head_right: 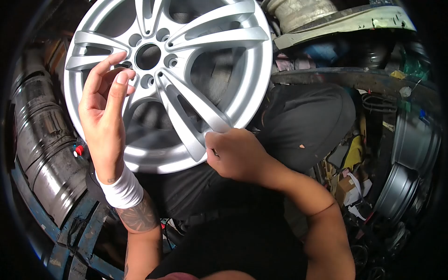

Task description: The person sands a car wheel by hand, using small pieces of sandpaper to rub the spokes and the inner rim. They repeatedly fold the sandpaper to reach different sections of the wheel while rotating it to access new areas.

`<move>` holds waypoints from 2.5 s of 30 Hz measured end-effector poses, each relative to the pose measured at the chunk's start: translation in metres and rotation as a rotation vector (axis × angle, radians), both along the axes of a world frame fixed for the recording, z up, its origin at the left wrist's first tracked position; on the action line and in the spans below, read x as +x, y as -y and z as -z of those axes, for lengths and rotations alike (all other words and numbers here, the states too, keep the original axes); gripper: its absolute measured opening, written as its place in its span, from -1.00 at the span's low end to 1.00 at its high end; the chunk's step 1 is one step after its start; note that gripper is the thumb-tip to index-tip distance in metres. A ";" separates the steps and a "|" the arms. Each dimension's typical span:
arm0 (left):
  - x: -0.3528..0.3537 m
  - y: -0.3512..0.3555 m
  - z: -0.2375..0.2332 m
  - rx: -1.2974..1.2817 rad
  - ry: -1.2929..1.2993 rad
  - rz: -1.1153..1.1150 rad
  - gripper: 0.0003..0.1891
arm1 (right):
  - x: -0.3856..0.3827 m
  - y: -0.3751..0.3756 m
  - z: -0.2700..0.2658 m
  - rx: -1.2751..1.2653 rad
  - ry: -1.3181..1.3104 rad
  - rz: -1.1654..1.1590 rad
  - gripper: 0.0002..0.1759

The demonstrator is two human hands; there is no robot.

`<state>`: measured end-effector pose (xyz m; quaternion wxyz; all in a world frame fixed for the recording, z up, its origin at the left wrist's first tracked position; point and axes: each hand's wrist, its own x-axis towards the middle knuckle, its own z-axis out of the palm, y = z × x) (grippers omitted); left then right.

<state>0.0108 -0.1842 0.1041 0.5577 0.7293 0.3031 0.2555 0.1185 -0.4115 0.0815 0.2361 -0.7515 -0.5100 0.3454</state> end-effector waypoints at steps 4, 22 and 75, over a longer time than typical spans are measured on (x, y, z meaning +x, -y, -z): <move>-0.003 0.002 -0.003 -0.011 -0.027 -0.008 -0.67 | 0.010 -0.002 -0.016 -0.013 0.127 0.036 -0.93; -0.001 0.004 0.002 -0.022 0.040 -0.033 -0.77 | -0.022 0.006 -0.007 0.127 0.360 -0.087 -0.90; -0.003 0.007 0.001 0.036 -0.239 0.065 -0.76 | -0.025 0.003 -0.007 -0.003 0.030 0.102 -0.84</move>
